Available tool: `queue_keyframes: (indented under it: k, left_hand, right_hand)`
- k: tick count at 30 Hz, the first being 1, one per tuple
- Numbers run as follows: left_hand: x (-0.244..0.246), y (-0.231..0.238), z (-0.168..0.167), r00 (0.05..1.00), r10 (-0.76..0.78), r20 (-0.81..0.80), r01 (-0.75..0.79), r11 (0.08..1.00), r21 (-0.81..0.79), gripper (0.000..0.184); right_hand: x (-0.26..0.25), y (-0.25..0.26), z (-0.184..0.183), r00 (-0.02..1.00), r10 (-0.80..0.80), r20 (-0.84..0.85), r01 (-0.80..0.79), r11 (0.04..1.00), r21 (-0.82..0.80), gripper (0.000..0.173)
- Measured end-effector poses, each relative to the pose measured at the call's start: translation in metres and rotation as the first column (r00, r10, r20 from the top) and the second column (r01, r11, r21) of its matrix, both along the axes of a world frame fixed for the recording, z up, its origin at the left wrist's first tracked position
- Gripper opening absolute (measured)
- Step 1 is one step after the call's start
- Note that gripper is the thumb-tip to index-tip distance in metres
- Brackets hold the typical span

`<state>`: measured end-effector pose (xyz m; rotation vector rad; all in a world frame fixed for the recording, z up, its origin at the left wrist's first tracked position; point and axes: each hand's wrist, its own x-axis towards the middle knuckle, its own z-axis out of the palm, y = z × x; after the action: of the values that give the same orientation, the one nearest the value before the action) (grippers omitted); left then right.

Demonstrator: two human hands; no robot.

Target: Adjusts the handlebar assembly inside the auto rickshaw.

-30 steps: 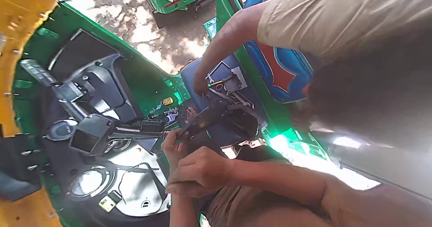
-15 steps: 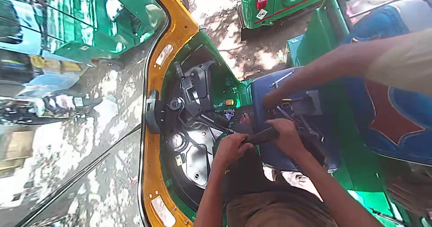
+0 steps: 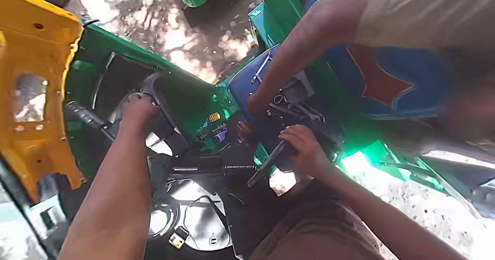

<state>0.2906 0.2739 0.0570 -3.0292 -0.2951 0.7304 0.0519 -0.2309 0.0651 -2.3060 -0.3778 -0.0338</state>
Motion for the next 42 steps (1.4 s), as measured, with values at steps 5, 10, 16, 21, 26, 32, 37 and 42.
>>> queue_keyframes:
  k: [5, 10, 16, 21, 26, 32, 37, 42]
  left_hand:
    - [-0.013, -0.087, 0.039, 0.844, 0.424, -0.328, -0.385, 0.906, 0.179, 0.052]
    - [-0.032, -0.014, -0.041, 0.948, 0.289, 0.135, -0.288, 0.957, -0.022, 0.055]
    - [-0.025, -0.05, -0.001, 0.929, 0.369, -0.025, -0.367, 0.929, 0.051, 0.056]
    - [-0.028, -0.075, -0.001, 0.982, 0.156, 0.109, -0.129, 0.965, -0.226, 0.058]
    - [-0.123, -0.214, 0.077, 0.999, 0.004, 0.047, 0.036, 0.558, -0.829, 0.068]
    - [-0.231, -0.289, 0.1, 0.919, -0.391, 0.059, 0.27, 0.512, -0.815, 0.088]
    - [-0.263, -0.295, 0.073, 0.895, -0.304, 0.325, 0.442, 0.696, -0.566, 0.045]
    - [-0.259, -0.273, 0.057, 0.865, -0.328, 0.381, 0.484, 0.745, -0.459, 0.045]
  right_hand:
    - [-0.001, 0.004, -0.009, 0.998, -0.06, -0.003, 0.06, 0.997, 0.04, 0.032]
    - [0.009, 0.002, -0.011, 1.0, -0.019, -0.011, 0.019, 1.0, 0.015, 0.031]
    - [0.005, 0.0, -0.009, 1.0, -0.019, -0.008, 0.019, 0.999, 0.043, 0.033]
    - [-0.004, -0.003, -0.01, 0.995, -0.092, -0.039, 0.093, 0.996, 0.013, 0.044]
    - [-0.01, -0.009, -0.01, 0.977, -0.134, -0.167, 0.119, 0.988, -0.096, 0.054]
    - [-0.022, -0.015, -0.013, 0.963, -0.17, -0.211, 0.146, 0.982, -0.123, 0.06]
    - [-0.053, -0.036, -0.014, 0.936, -0.195, -0.294, 0.154, 0.976, -0.157, 0.064]
    - [-0.099, -0.069, -0.025, 0.859, -0.174, -0.482, 0.076, 0.973, -0.216, 0.055]
